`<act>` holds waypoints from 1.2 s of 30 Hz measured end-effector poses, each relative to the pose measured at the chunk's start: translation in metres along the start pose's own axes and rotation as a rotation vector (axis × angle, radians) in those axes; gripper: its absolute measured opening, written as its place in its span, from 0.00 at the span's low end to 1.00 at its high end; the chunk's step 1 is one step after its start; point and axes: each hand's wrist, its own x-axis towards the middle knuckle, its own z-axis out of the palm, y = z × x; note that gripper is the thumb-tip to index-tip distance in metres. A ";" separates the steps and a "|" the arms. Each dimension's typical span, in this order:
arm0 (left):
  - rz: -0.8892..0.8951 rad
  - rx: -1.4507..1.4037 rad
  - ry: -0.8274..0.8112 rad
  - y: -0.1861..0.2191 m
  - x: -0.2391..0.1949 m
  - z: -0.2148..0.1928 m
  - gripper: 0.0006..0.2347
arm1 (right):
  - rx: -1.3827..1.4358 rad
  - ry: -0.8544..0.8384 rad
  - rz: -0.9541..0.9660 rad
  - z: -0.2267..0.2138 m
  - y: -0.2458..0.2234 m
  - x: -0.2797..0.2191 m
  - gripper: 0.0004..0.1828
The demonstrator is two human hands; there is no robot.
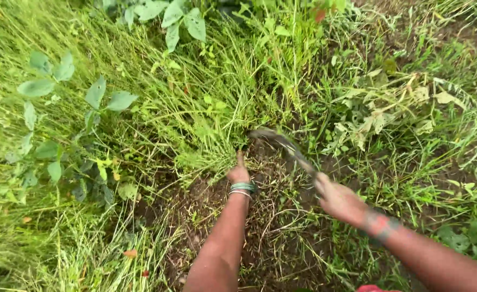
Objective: Manually harvest grass using a handheld sickle.
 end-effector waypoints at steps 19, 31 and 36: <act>-0.059 0.047 -0.104 0.110 -0.089 -0.072 0.27 | -0.233 -0.158 -0.077 0.042 -0.065 0.082 0.15; 0.360 -0.104 0.215 -0.020 -0.011 0.002 0.35 | -0.059 -0.342 0.166 0.023 0.025 -0.058 0.43; 0.582 0.834 0.391 -0.057 0.034 0.009 0.29 | -0.150 -0.230 0.088 0.013 0.018 -0.021 0.34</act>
